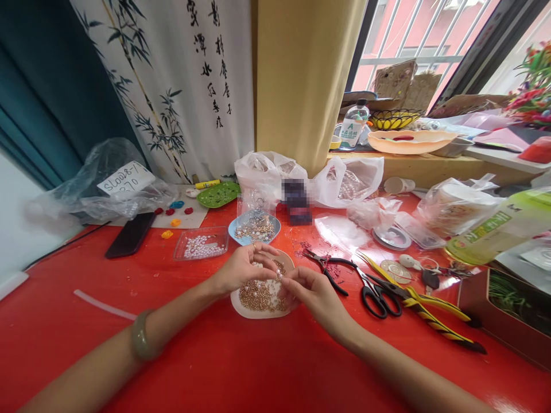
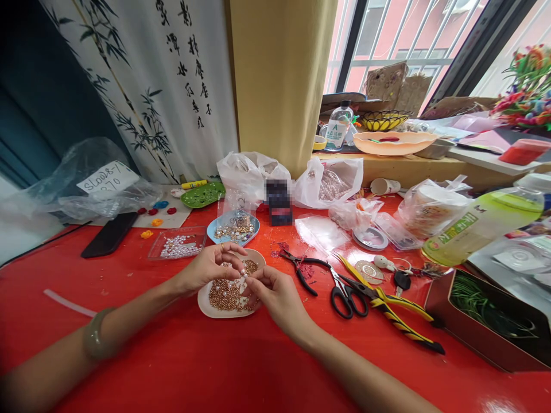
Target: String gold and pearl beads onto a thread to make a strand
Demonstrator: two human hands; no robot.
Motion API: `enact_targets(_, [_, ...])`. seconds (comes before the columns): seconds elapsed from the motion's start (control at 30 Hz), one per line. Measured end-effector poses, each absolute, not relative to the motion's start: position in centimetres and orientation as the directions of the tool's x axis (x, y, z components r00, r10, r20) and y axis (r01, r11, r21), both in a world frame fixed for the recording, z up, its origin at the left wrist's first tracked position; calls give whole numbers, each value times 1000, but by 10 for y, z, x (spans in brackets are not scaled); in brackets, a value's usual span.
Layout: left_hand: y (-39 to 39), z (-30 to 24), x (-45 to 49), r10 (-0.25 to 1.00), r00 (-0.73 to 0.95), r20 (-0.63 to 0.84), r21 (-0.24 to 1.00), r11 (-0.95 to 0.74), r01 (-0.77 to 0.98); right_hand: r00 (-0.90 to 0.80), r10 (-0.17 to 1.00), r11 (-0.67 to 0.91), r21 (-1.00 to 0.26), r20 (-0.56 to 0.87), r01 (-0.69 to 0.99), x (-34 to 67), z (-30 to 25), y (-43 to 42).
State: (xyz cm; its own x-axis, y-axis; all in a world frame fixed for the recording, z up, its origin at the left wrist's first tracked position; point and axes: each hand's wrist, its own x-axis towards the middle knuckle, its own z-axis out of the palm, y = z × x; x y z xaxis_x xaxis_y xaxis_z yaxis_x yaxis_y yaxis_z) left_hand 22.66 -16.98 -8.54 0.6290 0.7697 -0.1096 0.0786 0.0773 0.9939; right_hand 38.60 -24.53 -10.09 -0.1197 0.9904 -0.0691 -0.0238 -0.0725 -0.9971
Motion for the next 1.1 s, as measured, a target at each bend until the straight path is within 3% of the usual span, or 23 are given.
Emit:
enact_targets(0.17, [-165,-87,227,799,601,6,991,-85,103,-103,994,-47,-998,-41,-51,387,-99,-245])
enact_targets(0.3, [-162,-95,225,830,554,72,919,-271,287,-56,998,-1,-999,2,-49,387,-100,-243])
enact_targets(0.4, [-165,-98,223,785,599,157,738,-497,457,-11,999,49,-998,49,-44,388,-101,-241])
enact_targets(0.53, [-171,-99,224,659,716,230,458,-723,518,43,995,96,-995,95,-16,390,-101,-241])
enact_targets(0.7, [-174,-103,228,567,790,234,322,-811,488,32,992,120,-993,120,14,389,-102,-244])
enact_targets(0.9, [-173,-106,231,549,800,244,299,-827,476,-29,995,91,-996,91,-12,384,-101,-246])
enact_targets(1.1, [-172,-110,230,586,785,198,278,-802,529,-104,989,117,-989,107,89,382,-104,-249])
